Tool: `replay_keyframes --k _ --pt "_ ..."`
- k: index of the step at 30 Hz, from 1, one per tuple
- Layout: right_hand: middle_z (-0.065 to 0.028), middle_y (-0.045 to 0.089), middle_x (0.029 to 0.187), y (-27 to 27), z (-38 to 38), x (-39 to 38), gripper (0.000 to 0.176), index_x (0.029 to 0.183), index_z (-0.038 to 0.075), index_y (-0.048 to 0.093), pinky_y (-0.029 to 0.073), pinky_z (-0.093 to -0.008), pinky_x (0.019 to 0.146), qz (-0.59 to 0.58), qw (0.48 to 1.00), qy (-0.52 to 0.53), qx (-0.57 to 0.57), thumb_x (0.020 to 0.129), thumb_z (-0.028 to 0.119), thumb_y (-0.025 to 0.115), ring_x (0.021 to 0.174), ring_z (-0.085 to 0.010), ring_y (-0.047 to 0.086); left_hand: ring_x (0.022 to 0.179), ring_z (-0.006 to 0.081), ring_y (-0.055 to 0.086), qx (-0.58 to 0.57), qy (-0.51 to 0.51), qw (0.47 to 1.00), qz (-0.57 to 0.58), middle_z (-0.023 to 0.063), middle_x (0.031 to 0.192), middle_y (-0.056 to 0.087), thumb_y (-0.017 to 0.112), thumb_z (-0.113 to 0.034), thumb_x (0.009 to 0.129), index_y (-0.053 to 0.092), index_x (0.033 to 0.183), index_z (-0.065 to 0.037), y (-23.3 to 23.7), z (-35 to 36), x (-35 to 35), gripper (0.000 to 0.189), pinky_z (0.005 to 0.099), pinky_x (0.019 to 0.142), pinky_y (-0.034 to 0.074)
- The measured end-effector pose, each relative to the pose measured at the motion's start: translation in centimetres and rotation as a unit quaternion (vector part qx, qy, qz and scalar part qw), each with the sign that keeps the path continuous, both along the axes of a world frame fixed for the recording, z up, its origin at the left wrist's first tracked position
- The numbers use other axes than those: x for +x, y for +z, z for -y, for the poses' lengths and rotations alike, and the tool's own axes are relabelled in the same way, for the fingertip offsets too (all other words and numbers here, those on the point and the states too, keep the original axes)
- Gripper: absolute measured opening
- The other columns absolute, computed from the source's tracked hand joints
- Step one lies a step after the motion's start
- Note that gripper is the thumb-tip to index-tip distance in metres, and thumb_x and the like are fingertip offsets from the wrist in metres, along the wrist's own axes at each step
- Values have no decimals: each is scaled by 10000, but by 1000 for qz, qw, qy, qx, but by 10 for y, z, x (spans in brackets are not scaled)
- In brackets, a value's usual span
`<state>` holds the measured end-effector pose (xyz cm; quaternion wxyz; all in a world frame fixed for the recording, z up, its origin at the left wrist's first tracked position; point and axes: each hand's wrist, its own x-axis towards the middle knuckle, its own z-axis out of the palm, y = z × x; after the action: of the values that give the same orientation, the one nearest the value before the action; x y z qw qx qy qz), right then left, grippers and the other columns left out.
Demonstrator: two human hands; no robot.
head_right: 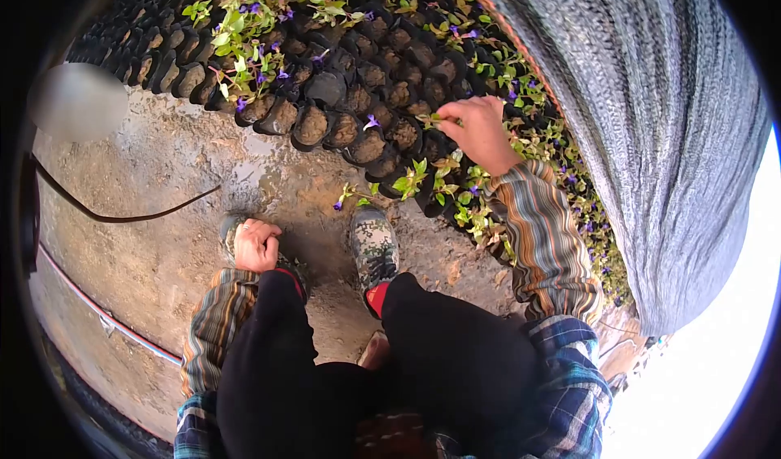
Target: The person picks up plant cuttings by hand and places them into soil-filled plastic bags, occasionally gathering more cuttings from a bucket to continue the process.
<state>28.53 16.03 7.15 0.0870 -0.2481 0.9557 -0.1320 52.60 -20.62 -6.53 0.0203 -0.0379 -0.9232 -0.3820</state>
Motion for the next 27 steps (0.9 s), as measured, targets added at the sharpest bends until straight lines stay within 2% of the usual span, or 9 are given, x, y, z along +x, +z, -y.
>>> replay_keyframes --k 3,6,11,14,18,21,24,26,27 --pt "-10 624 780 -10 -35 25 54 827 140 733 287 -490 1011 -37 996 35 79 790 174 714 871 -225 572 757 286 571 -6 -6 1000 6 68 706 611 578 -71 711 661 718 -77 -2 0 -1 83 403 713 432" --pt "-15 588 781 -27 -39 32 38 795 156 738 278 -501 1026 -59 992 51 102 777 162 705 901 -222 561 748 302 566 0 -2 1000 14 85 685 596 557 -77 702 663 723 -71 -1 -1 -1 109 410 709 434" --pt "-37 481 683 -53 -21 28 80 681 128 687 281 -510 1037 -73 982 96 142 740 76 675 849 -236 506 744 305 563 -1 -4 1000 12 90 685 593 560 -80 706 667 728 -68 1 -1 -2 109 411 703 432" --pt "-30 527 731 -73 -20 26 55 718 118 677 281 -499 1021 -75 969 96 214 766 119 704 878 -229 515 737 305 563 -3 -3 1000 5 92 687 594 562 -79 709 667 727 -68 -1 0 -2 107 409 696 429" --pt "-53 533 671 -81 -15 30 61 703 85 663 278 -527 1056 -69 983 67 155 737 40 641 861 -247 527 760 295 567 -6 -3 1000 12 81 703 604 571 -82 714 666 729 -77 -1 -2 -2 96 406 709 426" --pt "-58 573 694 -82 -4 34 58 713 72 665 272 -525 1059 -79 974 79 195 733 26 637 881 -250 537 774 290 570 -6 -5 1000 26 74 712 610 577 -85 716 664 729 -83 1 -3 -2 89 404 718 425" --pt "-96 593 741 -81 6 32 57 769 77 698 253 -529 1052 -31 959 72 271 717 65 677 923 -287 539 740 291 573 -5 7 1000 10 73 695 616 565 -94 701 670 728 -84 3 -2 -3 109 406 699 427" --pt "-99 597 800 -51 35 28 99 812 82 708 246 -536 1052 -83 959 68 261 720 117 714 940 -299 533 744 285 577 3 7 1000 12 70 709 624 567 -98 700 670 730 -88 0 -1 -1 108 402 696 427" --pt "-78 599 847 -40 53 20 141 839 83 709 270 -515 1027 -122 969 86 196 730 169 736 954 -283 531 743 283 577 3 11 1000 11 70 710 625 568 -99 701 670 732 -89 1 -1 0 107 400 693 426"
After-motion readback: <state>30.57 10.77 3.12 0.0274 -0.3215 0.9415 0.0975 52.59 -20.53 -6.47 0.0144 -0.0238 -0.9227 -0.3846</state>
